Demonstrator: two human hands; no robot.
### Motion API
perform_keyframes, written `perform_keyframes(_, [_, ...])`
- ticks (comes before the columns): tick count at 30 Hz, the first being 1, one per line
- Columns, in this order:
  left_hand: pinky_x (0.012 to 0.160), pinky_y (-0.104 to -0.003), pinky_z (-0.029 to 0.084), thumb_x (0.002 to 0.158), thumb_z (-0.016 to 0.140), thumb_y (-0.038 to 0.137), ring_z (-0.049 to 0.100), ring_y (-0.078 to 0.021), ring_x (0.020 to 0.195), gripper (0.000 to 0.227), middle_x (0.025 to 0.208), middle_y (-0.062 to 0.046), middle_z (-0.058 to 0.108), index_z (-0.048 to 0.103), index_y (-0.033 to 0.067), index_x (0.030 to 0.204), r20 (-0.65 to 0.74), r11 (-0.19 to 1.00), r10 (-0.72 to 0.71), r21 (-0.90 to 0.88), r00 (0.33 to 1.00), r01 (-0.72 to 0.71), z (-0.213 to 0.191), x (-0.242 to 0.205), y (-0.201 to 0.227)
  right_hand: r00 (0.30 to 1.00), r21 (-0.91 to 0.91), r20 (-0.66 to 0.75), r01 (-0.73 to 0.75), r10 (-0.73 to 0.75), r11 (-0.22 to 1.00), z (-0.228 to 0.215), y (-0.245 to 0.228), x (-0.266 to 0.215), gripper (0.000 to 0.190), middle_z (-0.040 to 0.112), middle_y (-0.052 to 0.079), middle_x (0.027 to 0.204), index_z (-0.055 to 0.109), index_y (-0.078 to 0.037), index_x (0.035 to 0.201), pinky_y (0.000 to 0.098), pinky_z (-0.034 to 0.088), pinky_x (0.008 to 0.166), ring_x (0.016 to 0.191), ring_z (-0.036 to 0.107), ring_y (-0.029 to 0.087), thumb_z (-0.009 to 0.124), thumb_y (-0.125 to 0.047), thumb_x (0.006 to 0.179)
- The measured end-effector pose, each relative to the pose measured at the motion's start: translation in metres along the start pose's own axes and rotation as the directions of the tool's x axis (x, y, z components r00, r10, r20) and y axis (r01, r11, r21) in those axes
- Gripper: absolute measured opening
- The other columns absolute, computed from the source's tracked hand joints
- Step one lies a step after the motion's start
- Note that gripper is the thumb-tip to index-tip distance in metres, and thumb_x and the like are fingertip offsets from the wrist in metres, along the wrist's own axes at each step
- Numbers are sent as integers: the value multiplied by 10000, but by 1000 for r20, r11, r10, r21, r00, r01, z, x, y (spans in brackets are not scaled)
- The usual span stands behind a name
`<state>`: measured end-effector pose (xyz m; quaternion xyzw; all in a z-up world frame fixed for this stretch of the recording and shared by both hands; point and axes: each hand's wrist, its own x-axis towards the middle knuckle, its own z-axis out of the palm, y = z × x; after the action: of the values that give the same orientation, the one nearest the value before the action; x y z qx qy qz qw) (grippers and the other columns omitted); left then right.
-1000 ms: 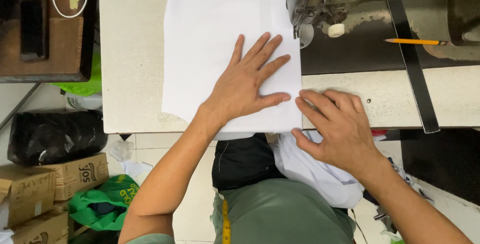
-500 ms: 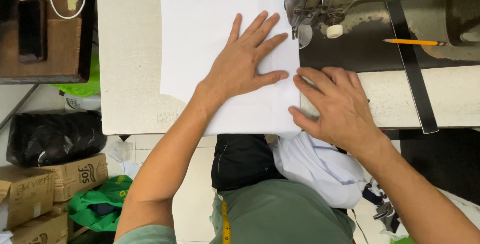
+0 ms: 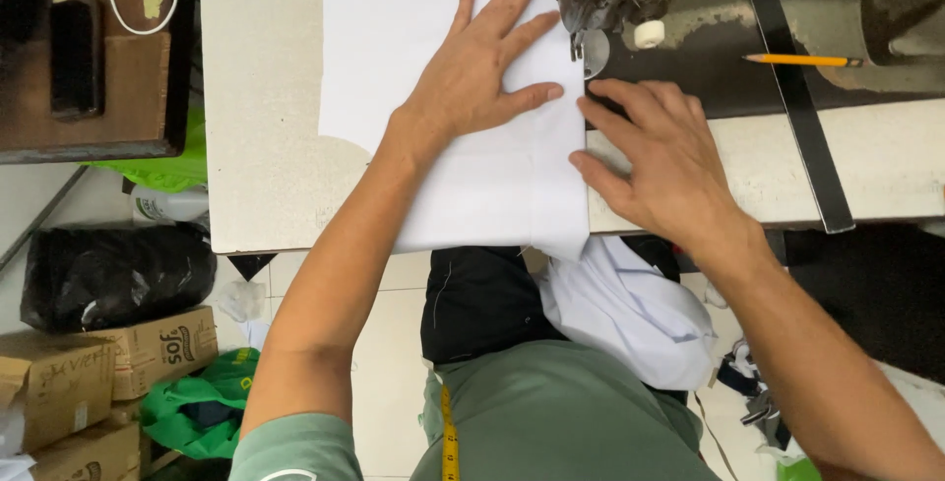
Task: Measuring and marking white fabric pieces using a tape measure, ruler, and pencil, and making small cuts with scissors at a sewing workstation.
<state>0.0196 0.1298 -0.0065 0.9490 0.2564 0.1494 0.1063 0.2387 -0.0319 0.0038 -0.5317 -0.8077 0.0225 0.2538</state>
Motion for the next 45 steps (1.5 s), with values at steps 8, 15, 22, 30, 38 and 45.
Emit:
perform_keyframes(8, [1307, -671, 141, 1060, 726, 353, 312, -417, 1577, 606, 1671, -192, 278, 472, 67, 1530, -111, 986, -82, -153, 990, 64, -3, -65, 81, 916, 445, -105, -306, 388, 842, 19, -68, -108, 230, 774, 141, 1037, 738, 9, 1102, 326, 603, 864, 930, 750, 242, 753, -113, 907])
perform_keyframes(15, [1331, -642, 123, 1074, 652, 425, 238, -374, 1613, 642, 1695, -156, 264, 419, 87, 1568, -68, 982, -63, -181, 996, 50, 9, -85, 105, 725, 678, 140, -566, 674, 469, 66, -79, -113, 115, 784, -18, 880, 779, -75, 916, 217, 511, 811, 828, 656, 27, 831, -163, 864])
perform_keyframes(22, [1302, -634, 118, 1048, 622, 495, 238, -357, 1587, 676, 1676, -161, 274, 475, 61, 1544, -20, 991, -57, -120, 998, 54, 7, -82, 107, 643, 670, 292, -666, 708, 328, 45, -82, -126, 162, 637, -85, 662, 794, -69, 808, 204, 441, 627, 677, 493, 11, 787, -189, 918])
perform_keyframes(30, [1290, -646, 121, 1024, 658, 490, 256, -357, 1572, 654, 1661, -166, 288, 546, 39, 1483, -31, 993, -47, -109, 998, 43, 7, -82, 108, 641, 688, 380, -678, 667, 260, 30, -81, -122, 175, 549, -93, 617, 837, -70, 848, 211, 383, 559, 618, 427, 36, 772, -211, 927])
perform_keyframes(38, [1290, -643, 83, 1017, 653, 473, 240, -368, 1571, 669, 1654, -182, 305, 523, 20, 1492, -15, 989, -56, -136, 998, 53, 5, -82, 109, 668, 523, 378, -725, 641, 448, 24, -75, -113, 225, 713, -55, 805, 802, -100, 907, 272, 487, 700, 769, 611, 89, 743, -317, 913])
perform_keyframes(45, [1289, -648, 84, 1010, 637, 498, 240, -359, 1569, 683, 1647, -186, 325, 523, 24, 1489, -28, 989, -60, -140, 998, 55, 5, -82, 110, 971, -16, -237, 32, -35, 999, -11, -58, -82, 260, 680, 142, 1258, 725, -65, 1189, 445, 499, 984, 1130, 636, 334, 742, -206, 971])
